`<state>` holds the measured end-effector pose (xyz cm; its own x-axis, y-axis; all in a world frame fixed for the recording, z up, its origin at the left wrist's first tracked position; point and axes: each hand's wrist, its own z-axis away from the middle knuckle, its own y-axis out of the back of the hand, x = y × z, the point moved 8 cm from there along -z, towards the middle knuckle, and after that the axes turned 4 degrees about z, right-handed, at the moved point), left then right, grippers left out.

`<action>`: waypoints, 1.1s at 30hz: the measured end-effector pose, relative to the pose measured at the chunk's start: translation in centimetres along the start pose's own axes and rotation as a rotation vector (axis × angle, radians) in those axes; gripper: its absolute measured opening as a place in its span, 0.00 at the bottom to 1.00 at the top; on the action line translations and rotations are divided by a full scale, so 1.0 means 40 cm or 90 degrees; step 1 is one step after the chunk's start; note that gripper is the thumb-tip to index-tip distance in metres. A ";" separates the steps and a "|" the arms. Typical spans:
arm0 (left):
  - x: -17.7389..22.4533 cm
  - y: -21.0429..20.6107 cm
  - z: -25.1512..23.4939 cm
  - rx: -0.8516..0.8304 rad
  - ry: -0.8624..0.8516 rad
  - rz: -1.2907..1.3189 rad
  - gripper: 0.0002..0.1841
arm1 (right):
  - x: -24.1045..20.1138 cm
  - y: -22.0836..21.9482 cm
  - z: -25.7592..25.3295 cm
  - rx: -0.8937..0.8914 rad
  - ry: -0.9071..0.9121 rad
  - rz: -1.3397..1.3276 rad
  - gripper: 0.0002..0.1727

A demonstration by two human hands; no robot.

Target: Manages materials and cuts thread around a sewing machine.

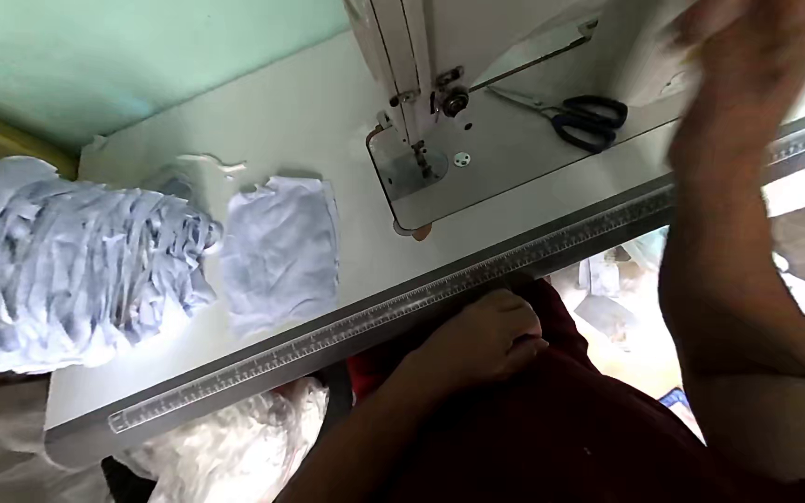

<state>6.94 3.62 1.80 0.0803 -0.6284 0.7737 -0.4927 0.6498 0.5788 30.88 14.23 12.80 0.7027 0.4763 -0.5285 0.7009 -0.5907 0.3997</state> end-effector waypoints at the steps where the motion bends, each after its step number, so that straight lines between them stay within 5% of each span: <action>1: 0.000 -0.002 0.000 -0.005 -0.008 -0.003 0.10 | -0.072 -0.085 0.040 -0.103 0.016 -0.006 0.19; 5: 0.009 -0.005 -0.002 -0.033 -0.011 -0.017 0.10 | -0.045 -0.235 0.086 -0.356 -0.062 0.188 0.25; 8: 0.017 -0.013 0.003 -0.056 -0.004 -0.011 0.10 | 0.036 -0.217 0.058 -0.358 -0.141 0.331 0.24; 15: -0.003 -0.066 0.016 -0.160 0.011 0.046 0.10 | -0.069 -0.374 0.094 -0.438 -0.173 0.106 0.22; 20: -0.022 -0.088 0.014 -0.175 0.019 0.084 0.11 | -0.110 -0.479 0.100 -0.453 -0.213 0.148 0.25; 33: -0.015 -0.100 0.011 -0.193 -0.001 0.066 0.11 | -0.119 -0.534 0.081 -0.467 -0.254 0.230 0.20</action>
<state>8.49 1.20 -1.10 0.0418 -0.5523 0.8326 -0.2169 0.8085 0.5471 12.19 22.48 4.35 0.8960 0.0017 -0.4440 0.4439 -0.0325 0.8955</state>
